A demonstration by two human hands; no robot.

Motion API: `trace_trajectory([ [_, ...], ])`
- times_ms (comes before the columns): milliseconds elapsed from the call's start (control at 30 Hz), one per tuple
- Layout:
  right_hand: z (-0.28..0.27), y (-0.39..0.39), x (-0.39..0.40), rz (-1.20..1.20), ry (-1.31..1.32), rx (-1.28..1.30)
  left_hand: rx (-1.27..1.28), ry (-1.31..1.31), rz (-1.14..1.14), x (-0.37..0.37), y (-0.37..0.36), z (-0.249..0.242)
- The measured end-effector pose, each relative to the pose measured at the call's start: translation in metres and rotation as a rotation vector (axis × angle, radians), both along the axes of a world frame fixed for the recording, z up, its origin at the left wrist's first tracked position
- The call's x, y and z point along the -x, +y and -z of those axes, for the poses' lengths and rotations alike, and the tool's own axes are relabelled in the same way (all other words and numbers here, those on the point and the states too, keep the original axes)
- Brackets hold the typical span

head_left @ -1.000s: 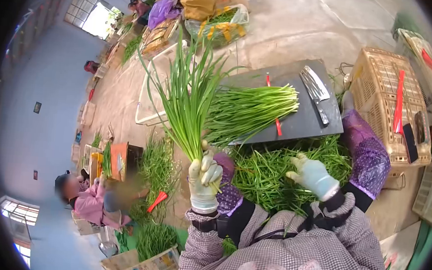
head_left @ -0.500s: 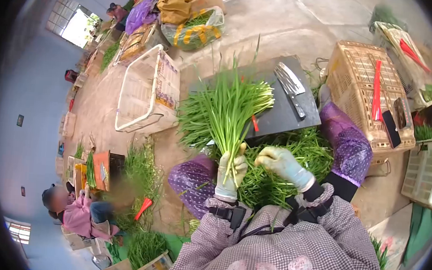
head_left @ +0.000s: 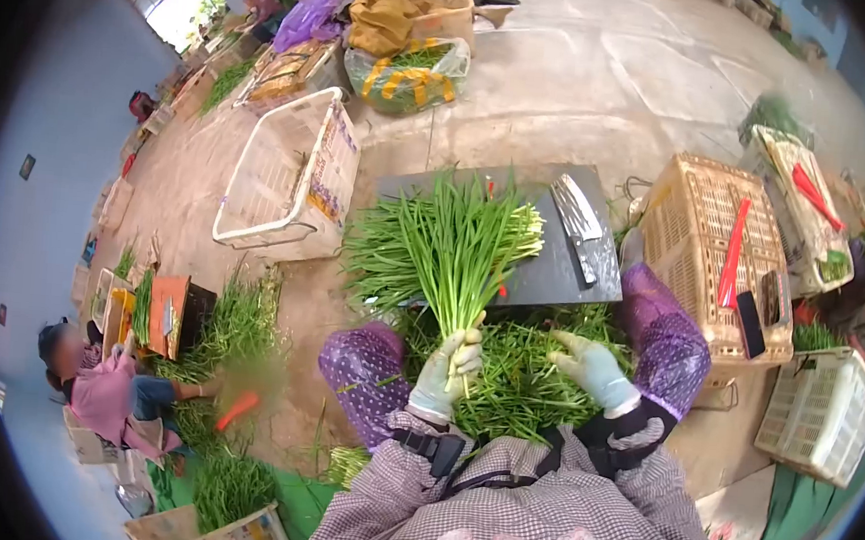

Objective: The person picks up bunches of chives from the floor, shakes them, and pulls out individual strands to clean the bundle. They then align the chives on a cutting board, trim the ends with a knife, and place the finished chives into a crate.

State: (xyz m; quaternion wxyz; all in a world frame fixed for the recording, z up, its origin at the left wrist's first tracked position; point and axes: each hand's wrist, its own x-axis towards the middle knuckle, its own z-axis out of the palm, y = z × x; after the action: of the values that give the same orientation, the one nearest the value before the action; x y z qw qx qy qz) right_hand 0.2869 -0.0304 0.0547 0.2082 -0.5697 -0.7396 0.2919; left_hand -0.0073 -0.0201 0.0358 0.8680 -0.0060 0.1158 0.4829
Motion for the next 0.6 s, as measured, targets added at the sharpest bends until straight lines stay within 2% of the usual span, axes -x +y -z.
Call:
trace_trajectory([
  [33, -0.023, 0.0, -0.009, -0.047, 0.143, -0.019, -0.009, 0.004, 0.003, 0.005, -0.008, -0.008],
  [67, -0.063, -0.003, -0.005, -0.03, 0.082, -0.091, 0.026, 0.055, -0.043, 0.003, -0.009, -0.025],
  [100, -0.095, -0.002, -0.001, -0.014, 0.018, -0.179, -0.004, 0.032, -0.055, 0.007, -0.007, -0.022],
  [167, -0.126, -0.002, 0.004, -0.063, 0.046, -0.294, -0.058, -0.027, -0.029, 0.01, -0.005, -0.037],
  [233, -0.139, -0.006, 0.009, -0.189, 0.872, 0.452, -0.09, -0.069, -0.056, 0.01, -0.006, -0.051],
  [267, -0.082, -0.001, 0.007, -0.357, 1.249, 0.648, -0.113, -0.052, -0.074, 0.011, -0.006, -0.058],
  [300, -0.05, -0.001, 0.018, -0.163, 0.907, 0.723, -0.136, -0.036, -0.095, 0.011, -0.007, -0.064],
  [333, -0.023, 0.002, 0.018, -0.172, 0.889, 0.721, -0.144, -0.049, -0.108, 0.012, -0.006, -0.069],
  [400, 0.033, 0.002, 0.015, -0.21, 0.269, 0.235, -0.263, -0.009, -0.117, 0.021, -0.005, -0.076],
  [467, 0.065, -0.011, 0.004, -0.245, -0.35, -0.227, -0.301, -0.005, -0.129, 0.031, -0.006, -0.077],
  [500, -0.002, -0.013, 0.015, -0.112, -0.161, -0.107, -0.308, 0.018, -0.149, 0.033, -0.007, -0.084],
  [567, -0.068, -0.01, 0.019, -0.052, 0.225, 0.153, -0.315, -0.004, -0.152, 0.037, -0.004, -0.086],
  [600, -0.095, -0.009, 0.023, -0.058, 0.208, 0.154, -0.328, -0.013, -0.151, 0.04, -0.002, -0.083],
])
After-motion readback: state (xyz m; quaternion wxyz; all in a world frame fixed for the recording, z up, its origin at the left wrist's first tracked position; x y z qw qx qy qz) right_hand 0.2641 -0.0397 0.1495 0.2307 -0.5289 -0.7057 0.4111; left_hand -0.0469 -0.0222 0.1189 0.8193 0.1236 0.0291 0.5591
